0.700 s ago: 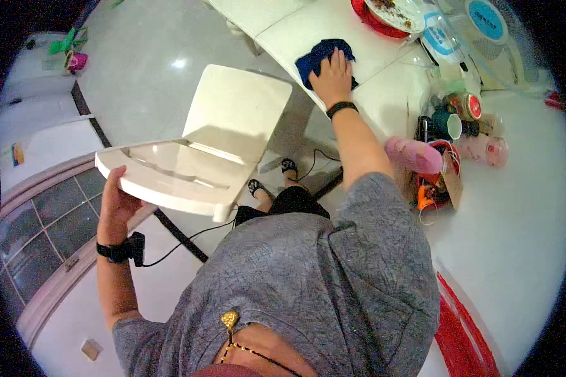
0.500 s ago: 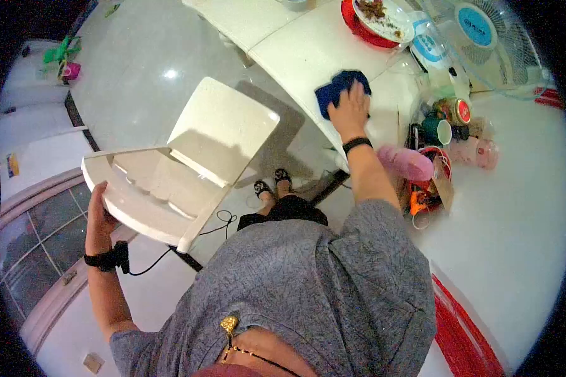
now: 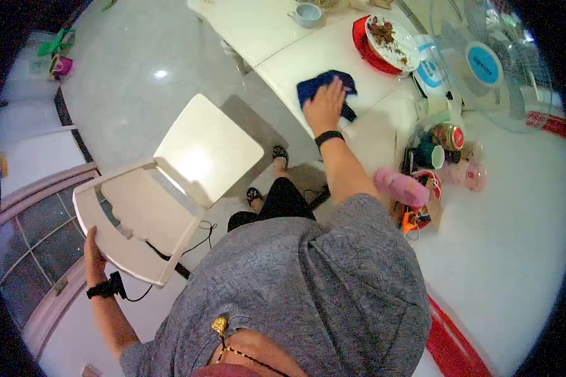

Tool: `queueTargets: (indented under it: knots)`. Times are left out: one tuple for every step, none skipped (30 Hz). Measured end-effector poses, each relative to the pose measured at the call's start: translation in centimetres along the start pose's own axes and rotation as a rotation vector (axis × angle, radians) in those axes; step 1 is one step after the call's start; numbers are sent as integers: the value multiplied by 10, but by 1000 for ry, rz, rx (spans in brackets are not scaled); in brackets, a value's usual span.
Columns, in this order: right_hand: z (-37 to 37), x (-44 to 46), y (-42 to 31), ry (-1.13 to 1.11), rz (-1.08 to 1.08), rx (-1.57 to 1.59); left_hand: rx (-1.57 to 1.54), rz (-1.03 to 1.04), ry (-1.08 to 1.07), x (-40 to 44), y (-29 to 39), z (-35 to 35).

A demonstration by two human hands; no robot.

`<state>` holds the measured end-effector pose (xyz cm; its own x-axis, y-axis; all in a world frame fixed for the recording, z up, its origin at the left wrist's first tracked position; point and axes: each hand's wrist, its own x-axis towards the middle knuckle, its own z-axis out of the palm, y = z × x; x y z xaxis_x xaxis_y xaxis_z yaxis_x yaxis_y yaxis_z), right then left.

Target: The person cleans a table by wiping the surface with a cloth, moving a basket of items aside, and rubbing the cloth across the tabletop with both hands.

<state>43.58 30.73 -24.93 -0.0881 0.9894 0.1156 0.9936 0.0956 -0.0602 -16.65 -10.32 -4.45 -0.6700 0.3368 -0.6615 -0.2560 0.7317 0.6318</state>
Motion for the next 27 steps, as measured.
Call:
queueTargets:
  knots:
    - [-11, 19, -16, -67, -15, 35, 15, -24, 20, -2, -3, -1]
    - [-1, 34, -27, -24, -55, 70, 34, -51, 43, -6, -5, -3]
    - [10, 49, -38, 30, -103, 93, -17, -28, 49, -7, -10, -3]
    - [9, 66, -53, 14, -130, 134, -13, -34, 51, -2, -17, -9]
    - [15, 79, -66, 37, -173, 100, -29, -28, 84, 6, -29, -19]
    - [6, 89, -83, -23, -192, 170, -40, -22, 121, 10, -32, -31]
    - [11, 95, -88, 3, -243, 158, -34, -34, 92, 8, -34, -35]
    - [15, 101, -90, 29, -294, 147, -28, -40, 88, 8, -41, -44]
    - [3, 98, -88, -31, -302, 171, 96, -91, 160, 7, -48, -54]
    - [3, 82, -63, -38, -423, 267, 232, -148, 224, 6, -43, -52]
    - [-3, 72, -43, -85, -411, 278, 388, -204, 275, 7, -37, -52]
    - [-19, 60, -27, -126, -404, 288, 387, -200, 276, 9, -40, -53]
    - [-25, 40, -3, -140, -384, 259, 380, -146, 337, 16, -56, -59]
    - [-28, 20, 22, -151, -367, 229, 366, -91, 398, 24, -69, -65]
    - [-35, 3, 45, -233, -334, 188, 530, -63, 439, 36, -79, -75]
    - [-40, -11, 61, -317, -301, 147, 525, -68, 439, 36, -80, -72]
    - [-40, -19, 70, -317, -311, 137, 461, -70, 425, 35, -81, -70]
    - [-45, -22, 71, -318, -319, 129, 399, -71, 412, 34, -82, -69]
    - [-43, -20, 67, -314, -311, 141, 401, -76, 414, 34, -83, -68]
    - [-41, -17, 60, -319, -314, 143, 452, -55, 460, 34, -84, -67]
    - [-40, -6, 47, -259, -331, 189, 498, -34, 509, 35, -85, -66]
    - [-37, 6, 33, -197, -349, 236, 494, -39, 517, 35, -83, -64]
    - [-30, 20, 18, -160, -375, 266, 560, -68, 518, 35, -80, -65]
    - [-34, 39, -4, -220, -375, 258, 629, -99, 517, 33, -77, -65]
    - [-25, 52, -22, -186, -415, 288, 632, -107, 522, 30, -75, -63]
    - [-16, 65, -44, -125, -459, 307, 570, -61, 498, 28, -75, -60]
    - [-22, 80, -67, -152, -492, 349, 509, -16, 475, 25, -76, -58]
